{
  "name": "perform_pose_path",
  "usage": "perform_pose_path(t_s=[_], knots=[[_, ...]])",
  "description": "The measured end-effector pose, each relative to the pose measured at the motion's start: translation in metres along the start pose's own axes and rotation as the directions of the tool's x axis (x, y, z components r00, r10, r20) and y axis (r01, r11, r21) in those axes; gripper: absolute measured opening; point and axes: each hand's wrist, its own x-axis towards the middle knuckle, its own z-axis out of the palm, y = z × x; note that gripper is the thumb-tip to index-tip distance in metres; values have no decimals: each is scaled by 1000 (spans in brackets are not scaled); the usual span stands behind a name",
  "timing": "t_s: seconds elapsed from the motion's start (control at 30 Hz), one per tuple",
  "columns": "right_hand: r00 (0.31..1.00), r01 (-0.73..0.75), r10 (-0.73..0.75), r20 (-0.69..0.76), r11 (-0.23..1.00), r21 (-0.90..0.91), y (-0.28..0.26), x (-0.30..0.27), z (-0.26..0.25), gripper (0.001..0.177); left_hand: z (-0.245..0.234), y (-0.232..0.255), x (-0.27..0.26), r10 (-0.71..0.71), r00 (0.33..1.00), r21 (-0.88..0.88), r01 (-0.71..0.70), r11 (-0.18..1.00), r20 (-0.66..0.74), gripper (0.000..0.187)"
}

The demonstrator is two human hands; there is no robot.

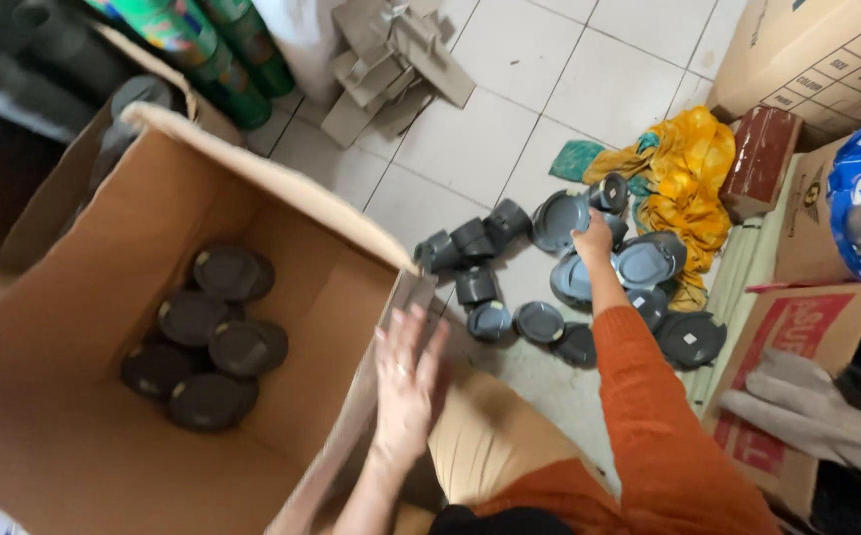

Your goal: The person picks up plastic pipe fittings from the floor and places them into a cardboard box.

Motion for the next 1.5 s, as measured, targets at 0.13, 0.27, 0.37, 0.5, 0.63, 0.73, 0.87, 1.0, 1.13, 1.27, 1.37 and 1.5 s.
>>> perform_pose_path(t_s=[0.13,0.27,0.37,0.5,0.63,0.73,0.87,1.0,1.13,1.27,1.37,1.5], knots=[[980,-184,177,94,980,73,-32,12,-11,68,26,-4,8,86,995,-148,-79,986,43,55],[994,-108,108,5,994,24,9,57,26,56,52,-23,0,-59,991,-294,92,951,119,40],[990,-76,73,-118,997,-22,19,58,35,40,67,-38,-8,-125,976,-279,171,945,176,37],[983,-62,59,-174,998,-16,13,41,34,26,70,-42,-4,-156,958,-290,225,930,242,37],[943,175,-225,-247,962,-208,27,44,45,17,81,-48,-6,-160,962,-280,220,934,223,36],[776,381,-537,-330,817,-432,34,40,45,8,92,-54,-15,-175,961,-298,235,925,213,36],[639,458,-652,-409,749,-479,1,-13,-4,14,131,-72,-34,-208,968,-306,243,921,141,43],[523,609,-718,-459,692,-388,-17,-86,-38,13,161,-78,-29,-362,885,-411,459,788,294,65],[595,695,-712,-373,689,-208,-35,-183,-51,7,172,-67,-28,-457,749,-483,661,575,480,103],[672,718,-687,-277,696,16,-42,-243,-41,4,135,-34,-16,-441,638,-499,770,398,632,130],[662,740,-705,-255,669,70,-47,-268,-29,9,117,-19,-14,-462,575,-449,817,362,675,123],[749,662,-629,-206,706,250,-41,-275,-19,16,131,-27,-38,-497,541,-395,839,375,678,109]])
